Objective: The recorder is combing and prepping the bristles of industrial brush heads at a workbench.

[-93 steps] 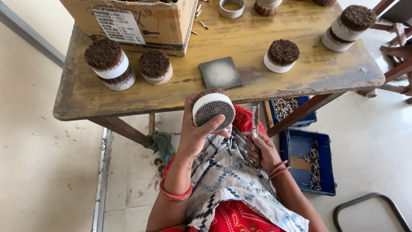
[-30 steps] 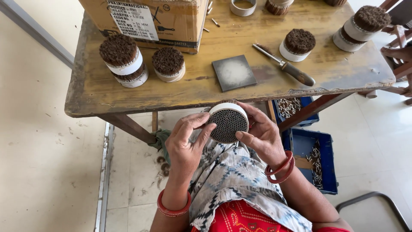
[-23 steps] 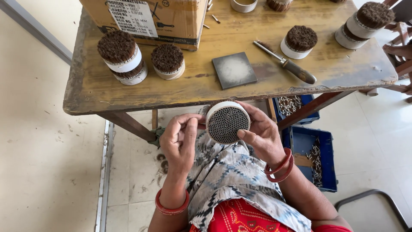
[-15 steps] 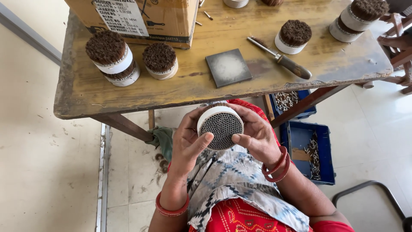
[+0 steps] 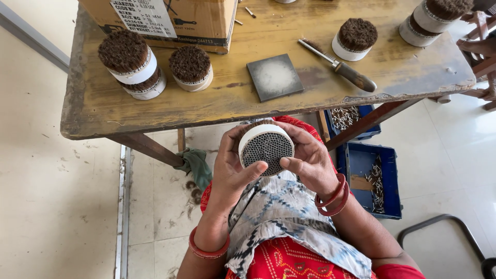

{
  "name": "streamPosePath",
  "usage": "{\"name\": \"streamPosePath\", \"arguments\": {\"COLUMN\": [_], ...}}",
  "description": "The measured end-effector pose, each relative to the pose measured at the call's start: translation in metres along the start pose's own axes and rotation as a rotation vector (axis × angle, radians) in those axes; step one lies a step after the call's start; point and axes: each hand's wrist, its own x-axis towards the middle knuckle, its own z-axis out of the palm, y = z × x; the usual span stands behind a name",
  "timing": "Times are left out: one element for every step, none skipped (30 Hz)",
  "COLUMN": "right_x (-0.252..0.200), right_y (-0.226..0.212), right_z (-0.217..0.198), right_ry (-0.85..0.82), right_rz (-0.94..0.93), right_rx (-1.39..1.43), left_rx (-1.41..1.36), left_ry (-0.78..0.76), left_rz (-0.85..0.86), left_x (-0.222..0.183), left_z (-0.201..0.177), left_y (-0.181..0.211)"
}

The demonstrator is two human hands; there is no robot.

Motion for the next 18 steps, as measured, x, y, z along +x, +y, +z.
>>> {"name": "streamPosePath", "arguments": {"right_x": [0.0,-0.001,-0.001,-0.001,-0.001,-0.001,-0.002,-0.003,-0.003,-0.003,-0.001,0.001,0.007,0.014,0.022,0.035,0.049,0.063], "right_y": [0.0,0.001,0.001,0.002,0.001,0.001,0.003,0.005,0.007,0.008,0.007,0.006,0.002,-0.002,-0.006,-0.014,-0.024,-0.033], "right_z": [0.0,0.001,0.001,0.0,-0.001,-0.003,-0.005,-0.007,-0.01,-0.01,-0.012,-0.013,-0.015,-0.017,-0.019,-0.02,-0.022,-0.023], "right_ry": [-0.002,-0.007,-0.012,-0.012,-0.02,-0.027,-0.027,-0.008,0.012,0.012,0.035,0.058,0.058,0.068,0.077,0.078,0.092,0.105], "right_rz": [0.002,-0.014,-0.033,-0.033,-0.019,-0.004,-0.004,0.037,0.075,0.072,0.081,0.089,0.088,0.051,0.011,0.006,-0.153,-0.314], "right_rx": [0.001,-0.027,-0.055,-0.055,-0.054,-0.053,-0.055,-0.041,-0.028,-0.031,-0.051,-0.07,-0.076,-0.104,-0.131,-0.135,-0.319,-0.501], "left_rx": [0.001,-0.003,-0.007,-0.007,0.012,0.031,0.029,-0.017,-0.063,-0.065,-0.03,0.005,0.0,0.109,0.22,0.217,0.19,0.163], "left_ry": [0.003,0.04,0.074,0.073,0.076,0.079,0.078,0.072,0.064,0.061,0.047,0.034,0.032,0.014,-0.008,-0.012,0.003,0.018], "left_rz": [0.0,-0.034,-0.067,-0.066,-0.051,-0.036,-0.035,-0.062,-0.088,-0.086,-0.061,-0.035,-0.032,0.067,0.166,0.171,0.148,0.124], "left_x": [0.0,0.0,0.0,-0.001,-0.001,-0.002,-0.002,-0.002,-0.001,-0.001,0.0,0.001,0.005,0.008,0.012,0.011,0.011,0.011], "left_z": [0.0,0.0,0.001,-0.001,-0.002,-0.003,-0.002,-0.002,-0.002,-0.001,0.0,0.001,0.001,0.001,0.0,-0.003,-0.006,-0.009], "left_y": [-0.002,-0.005,-0.007,-0.01,-0.012,-0.015,-0.015,-0.016,-0.017,-0.015,-0.013,-0.011,-0.007,-0.003,0.002,-0.003,-0.008,-0.013]}}
